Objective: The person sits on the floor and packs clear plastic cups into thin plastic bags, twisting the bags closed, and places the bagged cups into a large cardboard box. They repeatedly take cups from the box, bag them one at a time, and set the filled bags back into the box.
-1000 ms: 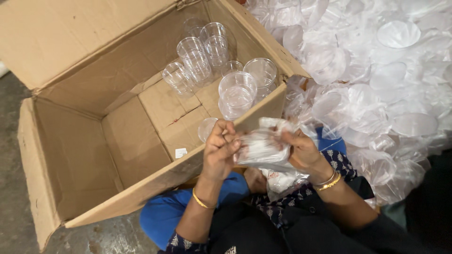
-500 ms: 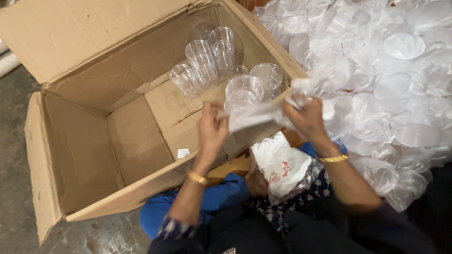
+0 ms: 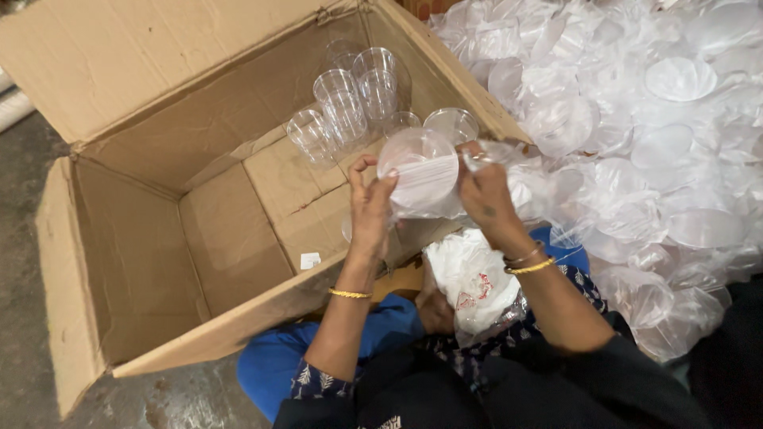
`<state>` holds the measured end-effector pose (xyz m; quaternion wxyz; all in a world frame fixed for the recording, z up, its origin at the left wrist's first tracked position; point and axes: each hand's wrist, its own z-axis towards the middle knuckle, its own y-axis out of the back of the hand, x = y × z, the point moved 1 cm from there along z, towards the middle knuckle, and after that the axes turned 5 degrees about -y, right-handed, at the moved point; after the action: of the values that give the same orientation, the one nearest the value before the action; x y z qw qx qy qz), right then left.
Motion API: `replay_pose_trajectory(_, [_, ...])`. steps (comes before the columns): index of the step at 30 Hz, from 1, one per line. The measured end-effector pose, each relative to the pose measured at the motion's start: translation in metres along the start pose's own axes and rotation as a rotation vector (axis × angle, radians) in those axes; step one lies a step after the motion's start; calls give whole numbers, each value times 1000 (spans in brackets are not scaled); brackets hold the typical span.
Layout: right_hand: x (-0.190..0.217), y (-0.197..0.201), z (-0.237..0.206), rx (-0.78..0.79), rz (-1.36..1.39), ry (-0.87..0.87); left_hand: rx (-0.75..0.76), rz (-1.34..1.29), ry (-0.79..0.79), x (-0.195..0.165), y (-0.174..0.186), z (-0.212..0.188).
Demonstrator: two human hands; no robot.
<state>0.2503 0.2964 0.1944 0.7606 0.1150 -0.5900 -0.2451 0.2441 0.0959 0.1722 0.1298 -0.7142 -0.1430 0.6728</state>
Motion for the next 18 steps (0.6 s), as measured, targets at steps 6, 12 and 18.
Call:
replay_pose_trajectory(6, [41,29,-27,-179,-50,340,96,-475,-318,-25,-14,-20])
replay_pose_trajectory(12, [43,51,-42,-241,12,329,545,-517,-189,-12,-14,-21])
replay_pose_trajectory(18, [41,56,-47,-151,-12,438,472,-463,-408,-17,3,-20])
